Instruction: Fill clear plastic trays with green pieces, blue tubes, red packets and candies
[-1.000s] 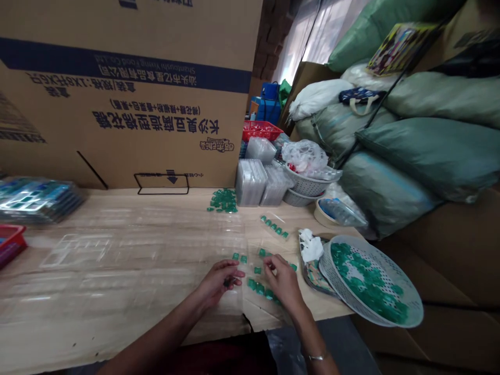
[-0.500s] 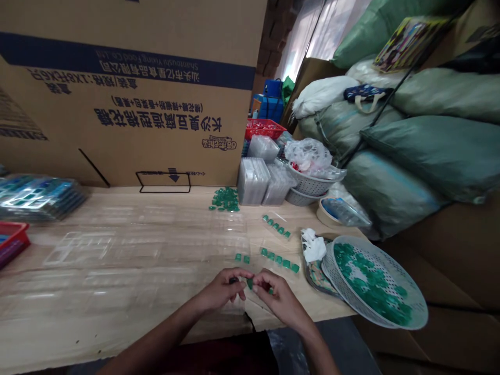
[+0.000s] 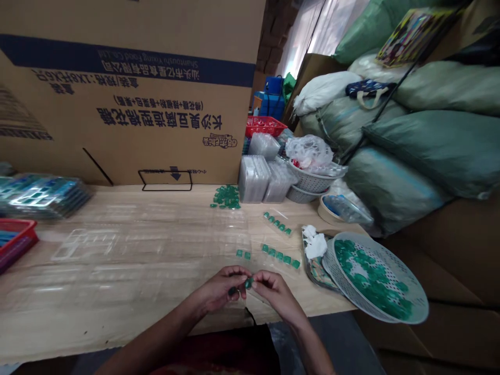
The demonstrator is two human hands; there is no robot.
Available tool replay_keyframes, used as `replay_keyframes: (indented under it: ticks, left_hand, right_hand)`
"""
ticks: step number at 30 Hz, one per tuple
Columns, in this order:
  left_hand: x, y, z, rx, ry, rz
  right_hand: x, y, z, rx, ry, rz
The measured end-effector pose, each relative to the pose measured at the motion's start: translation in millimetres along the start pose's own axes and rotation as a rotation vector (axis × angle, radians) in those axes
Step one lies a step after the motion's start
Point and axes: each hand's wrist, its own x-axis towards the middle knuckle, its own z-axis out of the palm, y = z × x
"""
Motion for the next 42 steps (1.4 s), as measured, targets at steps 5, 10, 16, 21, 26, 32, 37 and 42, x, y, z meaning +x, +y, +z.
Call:
replay_keyframes:
  ticks: [5,10,16,21,26,32,37,42]
  left_hand:
    - [-5.2,1.2,-4.3,0.04,-0.043,-0.113]
    - [-7.2,1.3,-6.9,-0.025,-0.044,-0.184]
    - [5.0,-7.4,-0.7,-0.12,0.103,-0.089]
    - [16.1,-3.6,3.8,-0.047,0.185,-0.018]
    - [24.5,5.9,2.0,-0.073,0.309,-0.004]
    - [23.9,12.6,-1.9,-0.177,0.284,-0.076]
    - [12.4,21.5,-1.0,-0.467,0.092,-0.149]
    - [9.7,20.1,5.3,-0.555,0.015,-0.114]
  right_hand:
    - [-1.4,3.3,2.3,-0.009,0.016,0.03]
    - [-4.2,4.0,12.4,-0.04,0.074,-0.041]
    - [-11.4,12.0,24.3,-0.325,0.327,-0.299]
    - [7.7,13.1,-0.9,-0.618,0.283,-0.357]
    - [43.9,3.2,-31.6,-1.059,0.091,-0.382]
    - [54.1,6.4,-34.4,-1.103,0.044,-0.324]
    - [28.1,-2.4,-20.7,-0.914,0.178,-0.469]
    - [9.6,-20.3,4.1,-0.758,0.122,-0.511]
